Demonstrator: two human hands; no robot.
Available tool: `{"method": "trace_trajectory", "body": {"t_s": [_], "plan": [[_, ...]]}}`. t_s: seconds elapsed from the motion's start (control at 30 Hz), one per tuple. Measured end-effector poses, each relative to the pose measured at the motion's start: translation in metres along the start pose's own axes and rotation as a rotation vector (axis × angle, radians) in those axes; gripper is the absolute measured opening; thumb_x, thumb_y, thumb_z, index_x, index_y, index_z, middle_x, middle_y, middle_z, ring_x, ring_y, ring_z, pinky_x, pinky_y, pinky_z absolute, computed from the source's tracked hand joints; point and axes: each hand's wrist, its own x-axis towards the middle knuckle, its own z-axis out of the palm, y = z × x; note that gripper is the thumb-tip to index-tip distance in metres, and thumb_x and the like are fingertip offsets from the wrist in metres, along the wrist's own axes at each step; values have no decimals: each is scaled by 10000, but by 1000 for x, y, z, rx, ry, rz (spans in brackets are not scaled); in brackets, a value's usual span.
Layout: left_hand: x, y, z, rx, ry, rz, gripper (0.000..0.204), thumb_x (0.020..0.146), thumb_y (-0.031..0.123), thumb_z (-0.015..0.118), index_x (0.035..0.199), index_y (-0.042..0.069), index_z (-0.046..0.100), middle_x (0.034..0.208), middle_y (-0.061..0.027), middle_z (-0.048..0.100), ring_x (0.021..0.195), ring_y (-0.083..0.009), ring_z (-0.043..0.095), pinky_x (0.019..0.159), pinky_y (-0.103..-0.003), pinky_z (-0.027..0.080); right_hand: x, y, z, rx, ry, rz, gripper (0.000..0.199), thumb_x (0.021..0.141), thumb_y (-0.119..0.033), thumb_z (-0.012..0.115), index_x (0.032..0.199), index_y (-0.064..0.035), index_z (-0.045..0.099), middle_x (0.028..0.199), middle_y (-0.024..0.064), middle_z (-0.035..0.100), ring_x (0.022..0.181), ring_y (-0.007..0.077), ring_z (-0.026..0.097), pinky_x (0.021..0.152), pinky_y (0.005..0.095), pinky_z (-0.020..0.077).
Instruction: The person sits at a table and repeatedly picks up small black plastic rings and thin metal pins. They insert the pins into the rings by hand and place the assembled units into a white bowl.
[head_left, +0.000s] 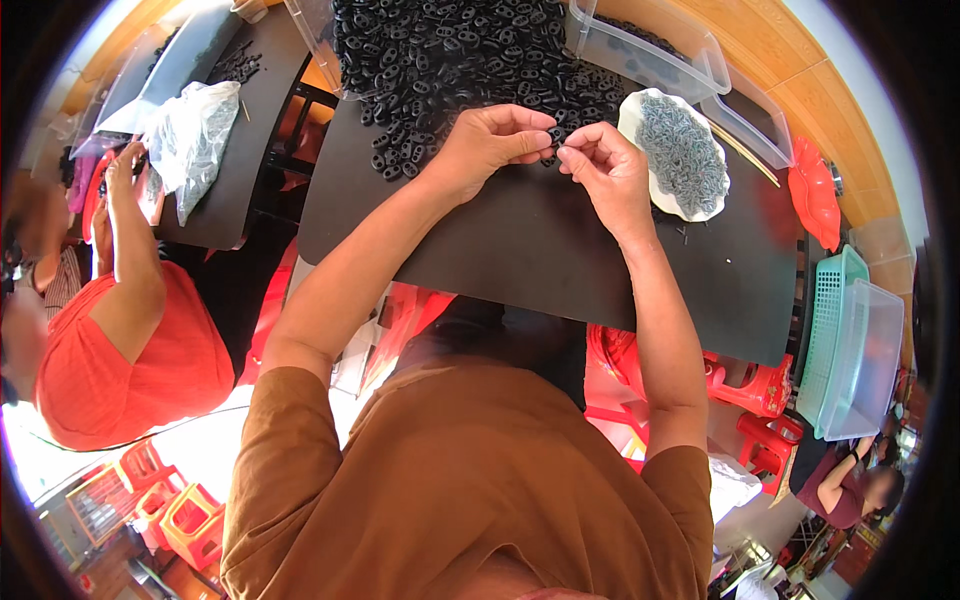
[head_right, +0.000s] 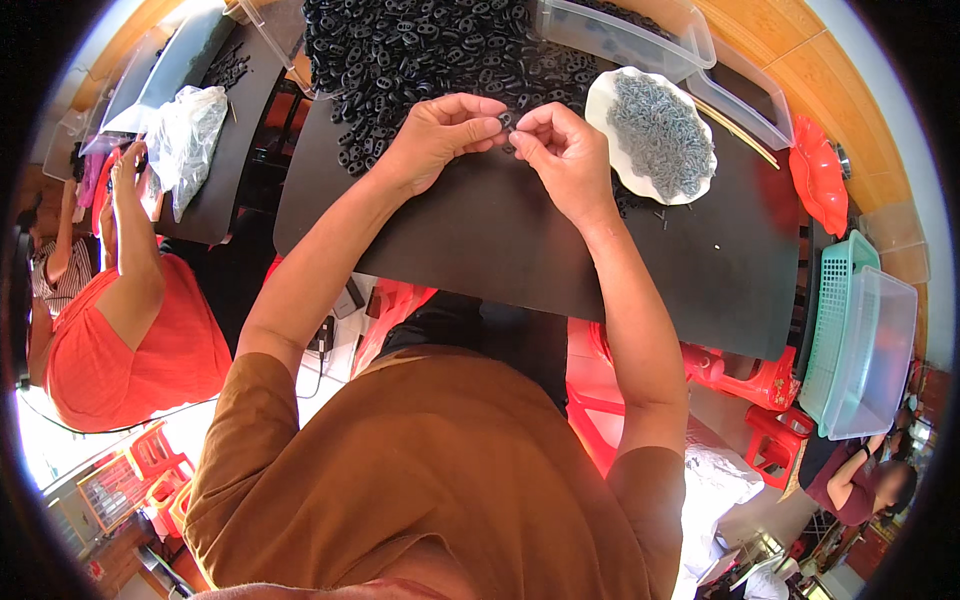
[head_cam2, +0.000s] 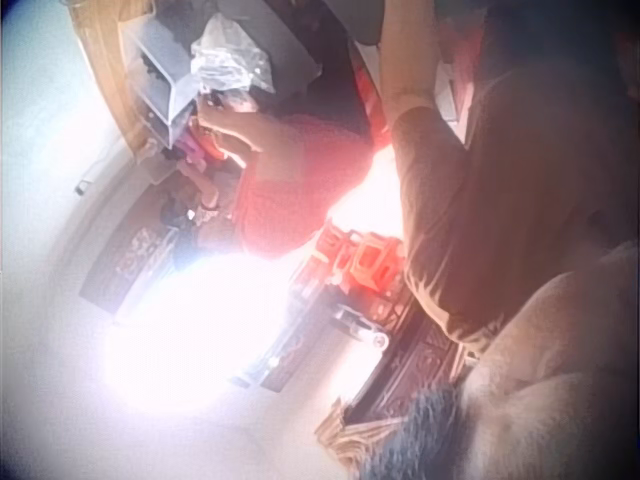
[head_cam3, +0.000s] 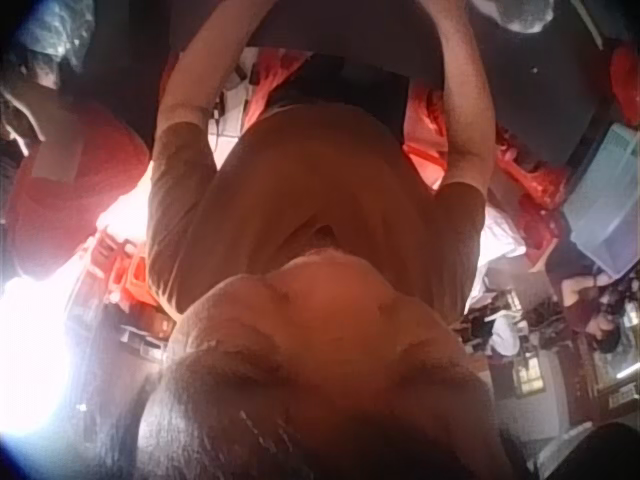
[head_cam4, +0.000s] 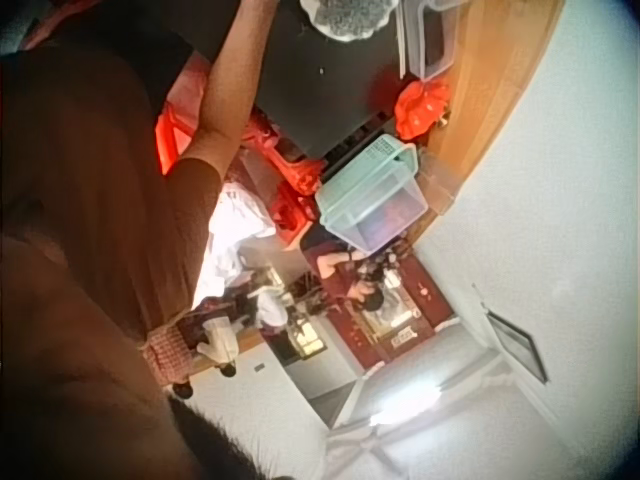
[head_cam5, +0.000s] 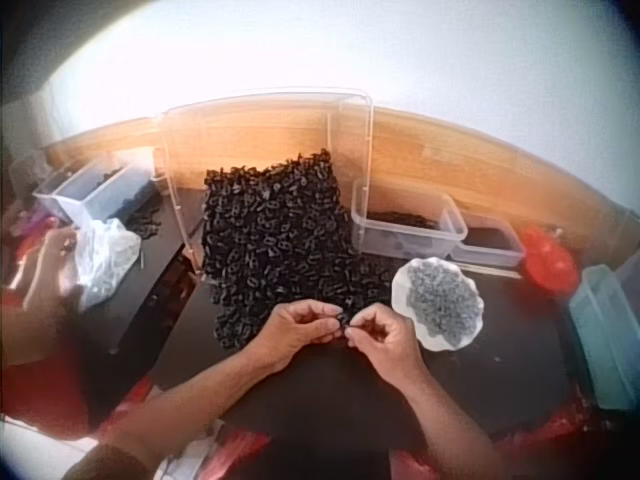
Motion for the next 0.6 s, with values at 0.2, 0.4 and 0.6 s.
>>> {"method": "trace_trajectory", "body": {"t_s": [0.2, 0.4, 0.6], "plan": [[-1, 0, 1, 100, -15, 80, 209, 890, 82, 709, 1091, 28, 688, 940, -36, 706, 860, -98, 663, 786, -239, 542, 0, 1, 2, -6, 10, -23, 72, 871, 11, 686, 901, -17, 627, 815, 24, 674, 745, 82, 660, 666, 213, 532], [-5, 5, 6, 296, -9, 150, 188, 879, 63, 703, 1057, 3, 700, 890, -30, 712, 809, -80, 661, 740, -216, 529, -2, 3, 6, -2, 57, 15, 107, 847, 13, 712, 872, -17, 612, 789, 27, 680, 732, 87, 670, 644, 212, 525], [-9, 4, 4, 611, -14, 273, 153, 865, 48, 691, 1010, -2, 701, 838, -28, 712, 780, -82, 671, 711, -232, 540, -3, 9, 9, -292, 47, -82, 176, 763, 21, 759, 841, -27, 608, 752, 21, 663, 678, 86, 610, 618, 253, 489]]}}
